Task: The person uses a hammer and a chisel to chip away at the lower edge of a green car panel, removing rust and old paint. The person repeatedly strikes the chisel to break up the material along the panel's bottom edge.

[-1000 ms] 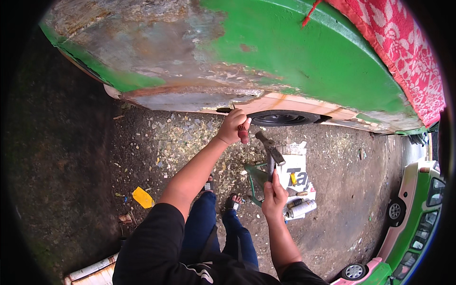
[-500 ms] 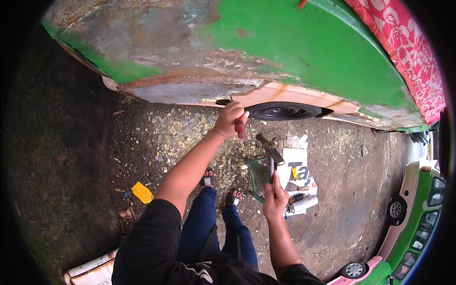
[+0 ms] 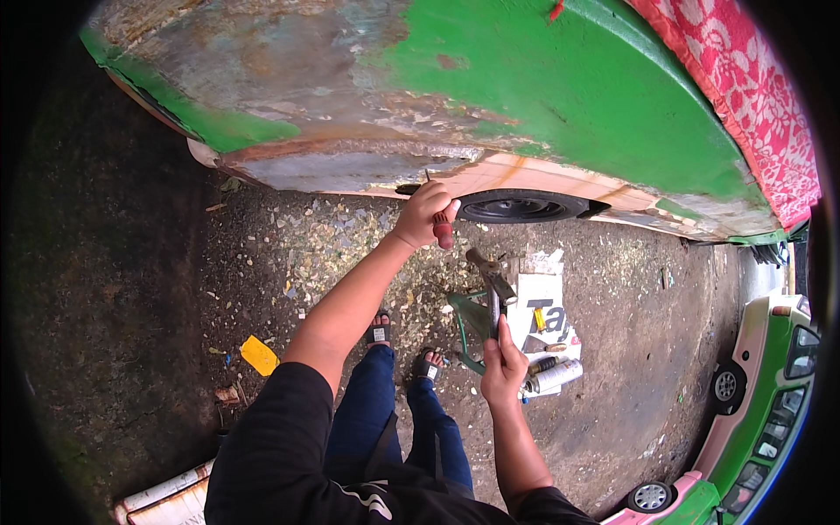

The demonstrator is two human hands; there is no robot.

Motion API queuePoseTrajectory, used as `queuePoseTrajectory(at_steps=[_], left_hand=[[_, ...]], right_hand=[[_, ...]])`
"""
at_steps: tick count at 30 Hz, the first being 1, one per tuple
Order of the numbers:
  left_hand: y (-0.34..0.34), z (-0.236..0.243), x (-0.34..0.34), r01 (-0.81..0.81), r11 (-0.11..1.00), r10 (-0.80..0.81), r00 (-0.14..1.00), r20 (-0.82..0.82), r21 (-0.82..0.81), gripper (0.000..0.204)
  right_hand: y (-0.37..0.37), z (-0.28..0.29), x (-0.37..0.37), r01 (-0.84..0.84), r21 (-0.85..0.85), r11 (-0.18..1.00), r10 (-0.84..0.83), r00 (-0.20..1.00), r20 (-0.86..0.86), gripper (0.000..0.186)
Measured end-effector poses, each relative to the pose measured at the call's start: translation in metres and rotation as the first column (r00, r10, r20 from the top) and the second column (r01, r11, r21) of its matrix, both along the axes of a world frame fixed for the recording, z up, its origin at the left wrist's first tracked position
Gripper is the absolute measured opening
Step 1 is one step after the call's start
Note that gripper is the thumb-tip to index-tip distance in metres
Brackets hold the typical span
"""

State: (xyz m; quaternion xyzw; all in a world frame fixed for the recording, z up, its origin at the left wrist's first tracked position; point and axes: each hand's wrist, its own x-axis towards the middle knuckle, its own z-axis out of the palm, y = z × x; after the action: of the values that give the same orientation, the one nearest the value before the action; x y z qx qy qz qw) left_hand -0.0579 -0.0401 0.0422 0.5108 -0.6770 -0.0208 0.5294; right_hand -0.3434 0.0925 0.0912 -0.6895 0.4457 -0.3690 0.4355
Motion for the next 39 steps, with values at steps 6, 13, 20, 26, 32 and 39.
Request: queuePoseTrajectory(at_steps=[6, 13, 20, 26, 32, 39], left_hand=[[-0.002, 0.003, 0.003, -0.003, 1.0, 0.003, 1.0, -0.016, -0.014, 0.021], [-0.003, -0.007, -0.007, 0.025, 0.995, -0.02, 0.998, -0.056, 0.096, 0.029], [0.002, -0.011, 0.0, -0.035, 0.996, 0.045, 0.992, -0.116, 0.084, 0.023], [-0.002, 0.002, -0.002, -0.038, 0.999, 0.037, 0.992, -0.12, -0.009, 0.03], [-0.003, -0.002, 0.001, -0.017, 1.0, 0.016, 0.996, -0.093, -0.01, 0.022], [-0.008, 0.004, 0.0, -0.044, 0.998, 0.051, 0.987, -0.156, 0.044, 0.028]], right_hand=[[-0.011, 0.033, 0.023, -0.058, -0.328, 0.943, 0.097, 0.99, 0.106, 0.042], [-0.047, 0.025, 0.039, -0.123, -0.245, 0.962, 0.082, 0.982, -0.17, 0.05], [-0.028, 0.037, 0.016, -0.004, -0.421, 0.907, 0.043, 0.996, 0.083, 0.049], [-0.015, 0.027, 0.011, 0.004, -0.189, 0.982, 0.018, 0.993, 0.113, 0.039], [-0.017, 0.023, 0.017, -0.038, -0.291, 0.956, 0.051, 0.998, 0.038, 0.05], [-0.032, 0.025, 0.033, -0.167, -0.431, 0.887, 0.139, 0.986, -0.096, 0.051]])
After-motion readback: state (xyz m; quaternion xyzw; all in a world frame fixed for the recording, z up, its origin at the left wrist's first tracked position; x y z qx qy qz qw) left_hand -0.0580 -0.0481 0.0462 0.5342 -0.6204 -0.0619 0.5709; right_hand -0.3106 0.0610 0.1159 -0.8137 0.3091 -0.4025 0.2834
